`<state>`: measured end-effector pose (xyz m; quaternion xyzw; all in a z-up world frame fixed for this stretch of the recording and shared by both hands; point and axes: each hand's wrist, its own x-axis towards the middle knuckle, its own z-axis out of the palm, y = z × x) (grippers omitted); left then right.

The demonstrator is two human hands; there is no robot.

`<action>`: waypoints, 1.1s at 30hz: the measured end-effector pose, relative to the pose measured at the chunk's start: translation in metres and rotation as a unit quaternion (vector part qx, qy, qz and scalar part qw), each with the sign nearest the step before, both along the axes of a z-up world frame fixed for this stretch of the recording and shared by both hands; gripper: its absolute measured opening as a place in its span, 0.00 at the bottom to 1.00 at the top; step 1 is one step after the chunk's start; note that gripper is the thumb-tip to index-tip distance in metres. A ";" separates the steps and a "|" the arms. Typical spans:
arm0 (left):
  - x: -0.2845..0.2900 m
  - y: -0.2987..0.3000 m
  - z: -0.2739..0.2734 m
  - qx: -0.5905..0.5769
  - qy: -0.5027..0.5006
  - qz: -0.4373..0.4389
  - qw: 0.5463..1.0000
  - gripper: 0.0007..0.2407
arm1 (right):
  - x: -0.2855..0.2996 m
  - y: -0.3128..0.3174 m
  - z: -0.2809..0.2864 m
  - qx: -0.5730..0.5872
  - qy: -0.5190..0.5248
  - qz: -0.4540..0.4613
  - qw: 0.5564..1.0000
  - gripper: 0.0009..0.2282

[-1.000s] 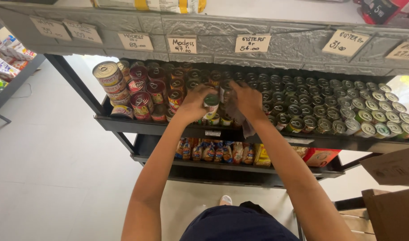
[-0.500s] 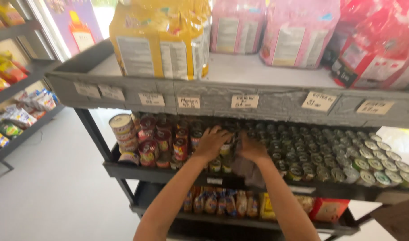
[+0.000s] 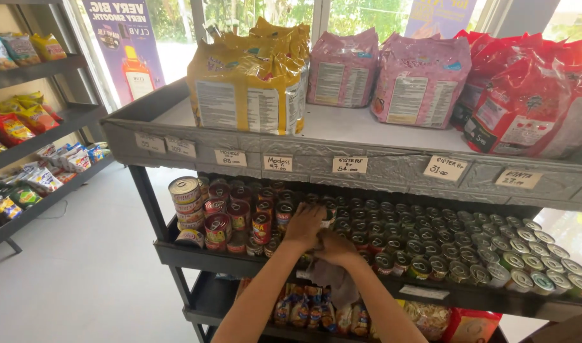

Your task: Wiping canned goods with a cloth and placing them onto a grocery store shelf.

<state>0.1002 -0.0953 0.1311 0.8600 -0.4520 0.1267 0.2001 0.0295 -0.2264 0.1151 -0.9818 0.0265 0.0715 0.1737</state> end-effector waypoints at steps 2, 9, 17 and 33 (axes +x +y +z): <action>-0.012 0.006 -0.008 -0.042 -0.023 -0.001 0.999 0.30 | -0.021 -0.001 -0.001 0.018 -0.039 -0.014 0.999 0.20; -0.094 0.027 -0.064 -0.232 -0.008 0.077 0.970 0.10 | -0.123 -0.034 -0.088 0.347 -0.279 -0.185 0.876 0.12; -0.230 -0.008 -0.118 -0.225 0.256 -0.051 0.939 0.07 | -0.267 -0.020 -0.159 0.622 -0.377 -0.364 0.582 0.11; -0.415 -0.231 -0.074 -0.220 0.343 -0.338 0.848 0.07 | -0.506 -0.153 -0.052 0.333 -0.623 -0.439 0.556 0.04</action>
